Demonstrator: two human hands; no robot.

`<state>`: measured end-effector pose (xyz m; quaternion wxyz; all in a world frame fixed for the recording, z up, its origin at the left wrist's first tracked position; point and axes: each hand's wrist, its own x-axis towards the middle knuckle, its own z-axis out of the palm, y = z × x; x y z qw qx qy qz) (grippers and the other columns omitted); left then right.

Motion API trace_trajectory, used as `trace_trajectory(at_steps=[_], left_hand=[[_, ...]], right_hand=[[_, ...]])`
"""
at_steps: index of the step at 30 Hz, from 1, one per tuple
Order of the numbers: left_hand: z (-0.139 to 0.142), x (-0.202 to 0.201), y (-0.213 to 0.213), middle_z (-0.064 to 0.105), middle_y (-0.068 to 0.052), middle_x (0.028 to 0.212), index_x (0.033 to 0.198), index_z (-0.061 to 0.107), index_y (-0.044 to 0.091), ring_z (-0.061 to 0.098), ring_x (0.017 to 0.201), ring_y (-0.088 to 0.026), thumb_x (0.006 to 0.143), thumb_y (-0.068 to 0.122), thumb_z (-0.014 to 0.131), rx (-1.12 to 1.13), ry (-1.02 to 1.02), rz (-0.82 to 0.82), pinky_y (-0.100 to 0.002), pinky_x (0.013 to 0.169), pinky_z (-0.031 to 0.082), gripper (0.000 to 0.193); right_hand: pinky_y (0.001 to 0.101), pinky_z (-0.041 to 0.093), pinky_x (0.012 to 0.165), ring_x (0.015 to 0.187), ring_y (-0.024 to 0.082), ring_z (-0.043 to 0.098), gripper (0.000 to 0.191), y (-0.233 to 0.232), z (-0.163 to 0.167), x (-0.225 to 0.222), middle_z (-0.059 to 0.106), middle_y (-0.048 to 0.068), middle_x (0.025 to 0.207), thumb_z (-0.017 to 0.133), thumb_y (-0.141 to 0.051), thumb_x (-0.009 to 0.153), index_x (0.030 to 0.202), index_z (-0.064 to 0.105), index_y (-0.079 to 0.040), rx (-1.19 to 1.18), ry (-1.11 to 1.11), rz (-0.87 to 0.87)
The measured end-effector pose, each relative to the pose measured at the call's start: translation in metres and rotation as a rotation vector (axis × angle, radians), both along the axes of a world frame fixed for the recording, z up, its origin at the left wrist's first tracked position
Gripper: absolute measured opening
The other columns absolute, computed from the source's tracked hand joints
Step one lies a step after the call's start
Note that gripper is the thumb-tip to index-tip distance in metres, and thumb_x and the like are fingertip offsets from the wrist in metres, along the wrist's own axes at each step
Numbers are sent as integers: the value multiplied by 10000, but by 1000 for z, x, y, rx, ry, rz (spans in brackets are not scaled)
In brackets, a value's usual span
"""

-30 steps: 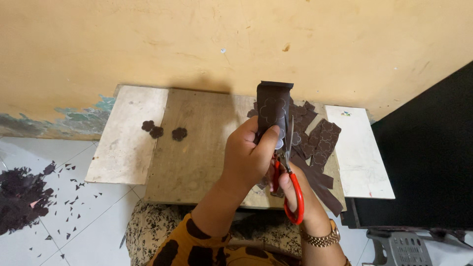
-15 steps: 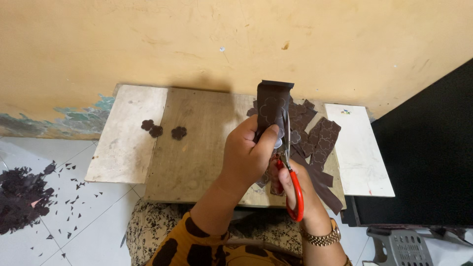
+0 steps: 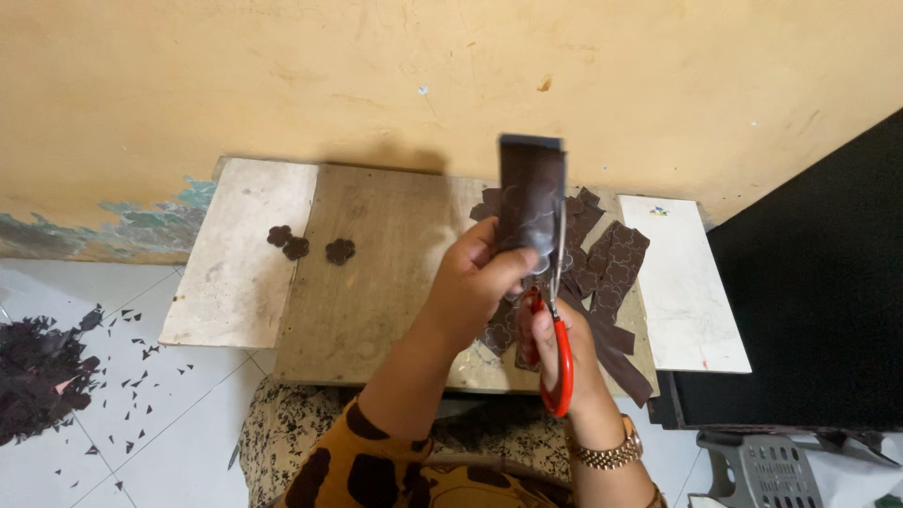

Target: The person uses red-handled scissors to cut flower-shaped pieces from a dark brown sheet of material. They hold the sheet with their left hand and cut along pre-drawn outlines, placing the finished shapes on a wooden board.

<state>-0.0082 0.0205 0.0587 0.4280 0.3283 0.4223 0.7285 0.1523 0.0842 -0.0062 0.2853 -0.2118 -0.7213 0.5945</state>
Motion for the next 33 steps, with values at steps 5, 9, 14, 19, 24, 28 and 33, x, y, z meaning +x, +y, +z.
trace_trajectory(at_steps=[5,9,14,19,24,28,33], left_hand=[[-9,27,2,626,30,896,1119,626,54,565,791,-65,930,124,699,168,56,55,-254,710,488,214],[-8,29,4,644,28,856,1045,678,51,564,755,-55,992,184,665,111,58,209,-241,677,481,144],[-4,24,0,646,25,860,1001,675,35,557,779,-52,984,144,669,109,45,245,-241,698,478,111],[1,23,-2,650,39,833,979,684,41,560,755,-48,951,126,659,84,6,252,-238,678,480,93],[3,24,-2,620,49,794,934,675,47,530,732,-40,952,133,669,82,71,292,-240,650,463,88],[4,24,-6,606,50,751,903,662,57,522,697,-38,947,153,672,32,100,303,-243,617,453,107],[6,25,-7,593,47,722,869,639,59,516,675,-36,949,163,672,28,145,324,-246,592,451,136]], right_hand=[[259,407,465,522,109,506,613,-6,-7,-8,538,2,651,460,-658,963,912,589,-60,-82,23,-124],[268,436,479,521,129,539,649,-10,-5,-10,577,27,648,452,-659,976,893,580,-28,-50,-29,-144],[262,431,554,622,115,519,678,-11,8,-5,557,21,745,450,-675,984,1040,599,-16,-19,29,12],[268,453,593,674,118,527,711,-11,17,-5,546,20,785,433,-693,989,1123,594,-14,30,20,68],[273,457,577,653,125,526,706,-11,19,-3,547,24,775,439,-692,975,1116,593,-18,8,2,63],[278,455,578,656,129,521,684,-10,16,-4,544,28,778,448,-682,983,1068,587,-18,-7,9,55],[276,458,572,632,131,536,687,-9,16,-3,553,32,740,441,-694,977,1032,587,-25,7,-19,38]])
